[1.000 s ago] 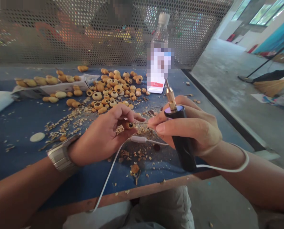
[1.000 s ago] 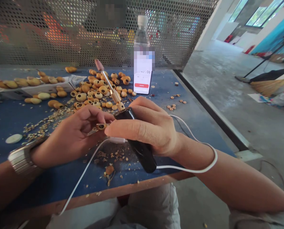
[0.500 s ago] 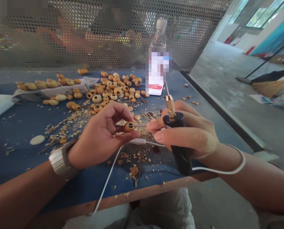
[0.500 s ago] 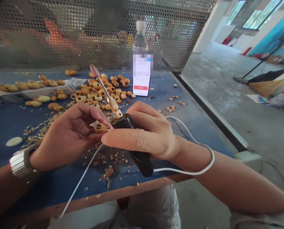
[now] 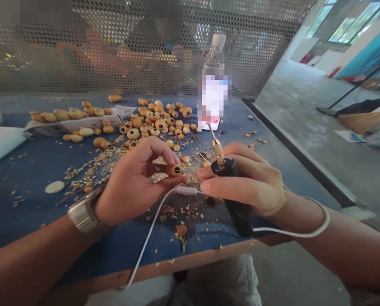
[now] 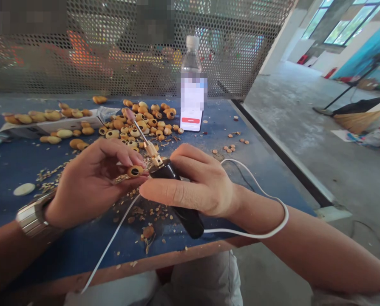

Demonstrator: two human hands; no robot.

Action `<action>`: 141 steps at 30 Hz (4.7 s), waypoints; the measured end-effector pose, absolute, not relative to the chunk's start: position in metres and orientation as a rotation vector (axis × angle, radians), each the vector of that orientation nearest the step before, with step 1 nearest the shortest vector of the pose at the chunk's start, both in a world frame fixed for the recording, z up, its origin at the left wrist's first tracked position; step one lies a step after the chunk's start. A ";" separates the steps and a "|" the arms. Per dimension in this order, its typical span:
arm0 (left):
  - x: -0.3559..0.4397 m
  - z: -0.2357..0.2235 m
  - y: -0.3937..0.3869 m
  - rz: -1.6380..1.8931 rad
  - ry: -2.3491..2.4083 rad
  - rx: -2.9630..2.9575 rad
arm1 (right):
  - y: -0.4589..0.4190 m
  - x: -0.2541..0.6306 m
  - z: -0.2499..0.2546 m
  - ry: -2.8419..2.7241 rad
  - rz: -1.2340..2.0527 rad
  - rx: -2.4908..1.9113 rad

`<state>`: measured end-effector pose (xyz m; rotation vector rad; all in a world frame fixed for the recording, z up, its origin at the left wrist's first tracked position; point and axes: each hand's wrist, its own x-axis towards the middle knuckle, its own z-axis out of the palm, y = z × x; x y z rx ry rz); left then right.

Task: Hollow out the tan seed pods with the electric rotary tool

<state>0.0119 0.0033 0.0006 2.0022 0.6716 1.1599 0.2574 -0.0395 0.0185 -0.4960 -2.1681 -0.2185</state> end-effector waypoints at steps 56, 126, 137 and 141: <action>0.006 -0.002 0.020 1.291 0.520 2.356 | -0.043 0.256 0.022 -2.155 -0.129 -0.670; 0.004 0.009 0.022 1.568 0.561 2.802 | -0.042 0.242 0.015 -1.863 -0.122 -0.677; 0.005 0.004 0.025 1.584 0.586 2.573 | -0.042 0.240 0.014 -1.788 0.087 -0.670; 0.006 -0.002 0.023 1.498 0.567 2.355 | -0.046 0.240 0.017 -1.768 0.184 -0.750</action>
